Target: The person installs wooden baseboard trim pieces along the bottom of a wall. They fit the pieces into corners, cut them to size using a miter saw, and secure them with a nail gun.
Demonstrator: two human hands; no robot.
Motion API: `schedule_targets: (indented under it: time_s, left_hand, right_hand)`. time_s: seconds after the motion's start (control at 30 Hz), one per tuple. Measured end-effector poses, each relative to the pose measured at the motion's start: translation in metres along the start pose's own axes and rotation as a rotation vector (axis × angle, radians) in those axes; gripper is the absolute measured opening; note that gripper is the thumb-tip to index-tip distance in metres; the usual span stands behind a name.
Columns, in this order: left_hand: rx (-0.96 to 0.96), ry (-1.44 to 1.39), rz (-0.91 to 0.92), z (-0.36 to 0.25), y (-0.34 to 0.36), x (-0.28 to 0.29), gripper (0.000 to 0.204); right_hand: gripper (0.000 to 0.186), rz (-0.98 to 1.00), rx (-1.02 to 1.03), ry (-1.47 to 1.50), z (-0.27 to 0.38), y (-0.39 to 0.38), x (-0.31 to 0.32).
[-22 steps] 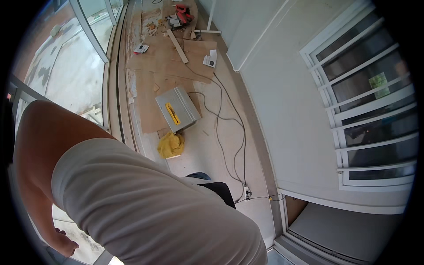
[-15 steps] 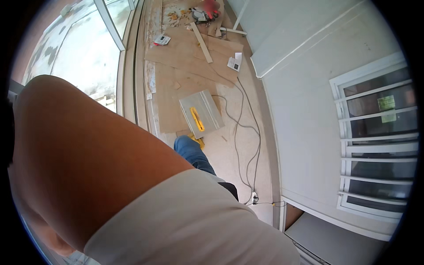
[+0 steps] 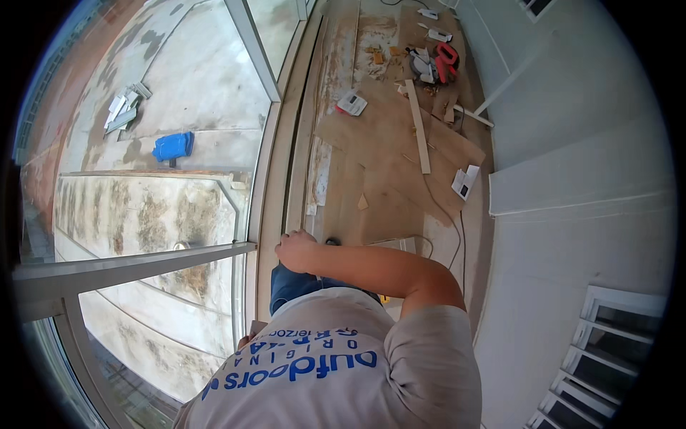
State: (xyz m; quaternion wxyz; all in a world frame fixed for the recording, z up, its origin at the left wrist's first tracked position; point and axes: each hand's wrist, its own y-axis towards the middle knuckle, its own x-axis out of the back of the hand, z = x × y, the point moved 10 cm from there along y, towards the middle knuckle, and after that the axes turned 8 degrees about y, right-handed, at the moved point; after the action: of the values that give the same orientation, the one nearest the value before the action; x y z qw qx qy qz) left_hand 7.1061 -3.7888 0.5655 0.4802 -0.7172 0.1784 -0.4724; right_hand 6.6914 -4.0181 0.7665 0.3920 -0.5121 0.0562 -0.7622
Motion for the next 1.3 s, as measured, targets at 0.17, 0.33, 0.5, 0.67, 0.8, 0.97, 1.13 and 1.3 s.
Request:
schedule_targets:
  time_s: [0.17,0.33,0.5,0.67,0.8,0.97,1.13,1.3]
  left_hand:
    - [0.007,-0.004,0.045,-0.109,0.085,0.028,0.073]
    - [0.020,0.002,0.088,-0.297,0.198,0.134,0.075]
    - [-0.290,-0.040,-0.028,-0.616,0.316,0.278,0.066]
    - [-0.566,-0.042,-0.134,-0.934,0.330,0.379,0.067]
    - [-0.616,-0.056,0.060,-1.117,0.315,0.351,0.079]
    - [-0.539,0.054,0.233,-1.219,0.282,0.268,0.081]
    - [-0.527,-0.217,0.113,-1.324,0.276,0.297,0.080]
    - [-0.512,0.002,0.239,-1.478,0.314,0.338,0.078]
  right_hand:
    - [0.037,0.117,-0.214,0.272,-0.213,-0.005,0.046]
    - [0.042,-0.069,-0.558,0.495,-0.386,-0.031,0.102]
    - [0.041,-0.189,-0.834,0.636,-0.465,-0.064,0.175]
    - [0.040,-0.464,-0.869,0.618,-0.584,-0.058,0.205]
    - [0.040,-0.496,-0.792,0.994,-0.724,-0.023,0.242]
    - [0.041,-0.281,-0.727,0.781,-0.851,-0.014,0.326]
    - [0.048,-0.076,-0.628,0.759,-0.978,0.010,0.420]
    - [0.048,-0.113,-0.657,0.825,-1.079,0.046,0.483]
